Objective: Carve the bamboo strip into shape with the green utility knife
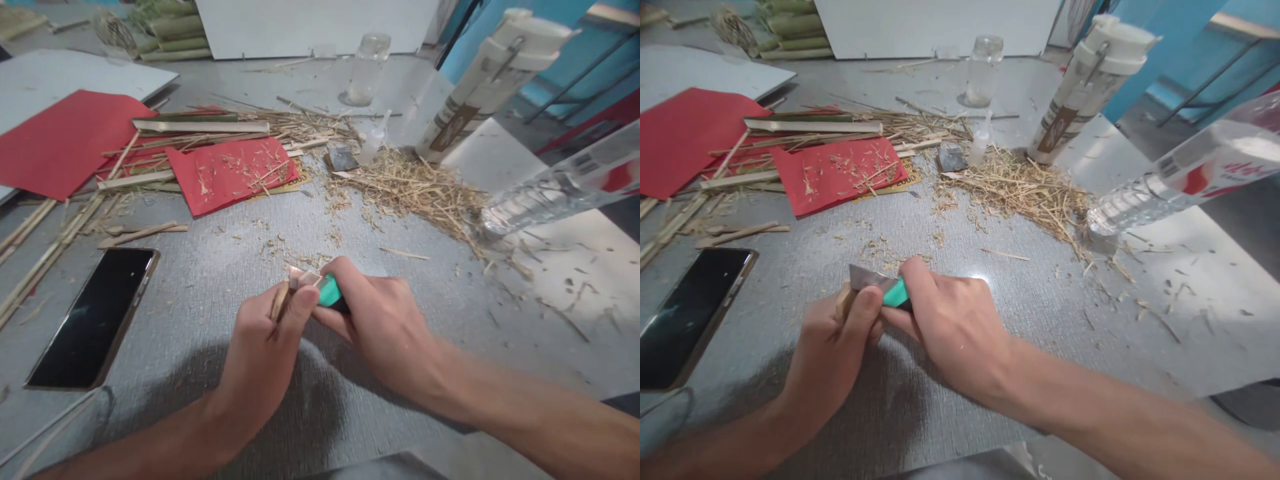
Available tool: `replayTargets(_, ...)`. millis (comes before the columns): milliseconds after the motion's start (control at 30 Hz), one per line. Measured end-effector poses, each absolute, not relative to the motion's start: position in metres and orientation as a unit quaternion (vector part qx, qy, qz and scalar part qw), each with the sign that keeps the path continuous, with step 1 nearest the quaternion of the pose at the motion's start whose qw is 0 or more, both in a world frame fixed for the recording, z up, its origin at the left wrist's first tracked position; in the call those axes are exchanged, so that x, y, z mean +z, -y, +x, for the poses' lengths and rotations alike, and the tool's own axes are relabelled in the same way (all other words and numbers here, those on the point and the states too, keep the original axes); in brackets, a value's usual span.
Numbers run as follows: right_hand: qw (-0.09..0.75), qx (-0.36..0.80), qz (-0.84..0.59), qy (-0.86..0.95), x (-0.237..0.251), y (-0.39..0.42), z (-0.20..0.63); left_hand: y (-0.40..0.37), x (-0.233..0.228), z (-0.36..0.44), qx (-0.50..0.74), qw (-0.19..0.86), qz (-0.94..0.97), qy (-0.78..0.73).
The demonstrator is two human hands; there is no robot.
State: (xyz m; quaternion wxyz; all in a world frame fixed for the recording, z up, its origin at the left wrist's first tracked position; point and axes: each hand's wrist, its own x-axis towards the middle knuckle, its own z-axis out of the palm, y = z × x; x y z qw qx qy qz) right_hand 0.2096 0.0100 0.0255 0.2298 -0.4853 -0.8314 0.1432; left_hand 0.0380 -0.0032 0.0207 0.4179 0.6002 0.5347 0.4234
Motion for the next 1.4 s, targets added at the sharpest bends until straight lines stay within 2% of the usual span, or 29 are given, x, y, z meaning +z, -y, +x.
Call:
replayTargets(200, 0.224, 0.187, -0.519, 0.803, 0.034, -0.017, 0.210, 0.000, 0.015, 0.035, 0.413, 0.482, 0.542, -0.550)
replayTargets(433, 0.310, 0.220, -0.512, 0.770, 0.030, -0.032, 0.219, -0.010, 0.017, 0.024, 0.388, 0.552, 0.540, -0.503)
replayTargets(733, 0.264, 0.328, -0.399, 0.814, 0.039, -0.021, 0.216, -0.011, 0.014, 0.020, 0.392, 0.535, 0.584, -0.468)
replayTargets(1233, 0.232, 0.385, -0.333, 0.829, 0.034, -0.025, 0.220, -0.011, 0.004, 0.016, 0.399, 0.541, 0.624, -0.399)
replayTargets(1400, 0.239, 0.498, -0.328, 0.766, 0.040, -0.026, 0.218, -0.013, 0.005, 0.015, 0.410, 0.519, 0.649, -0.375)
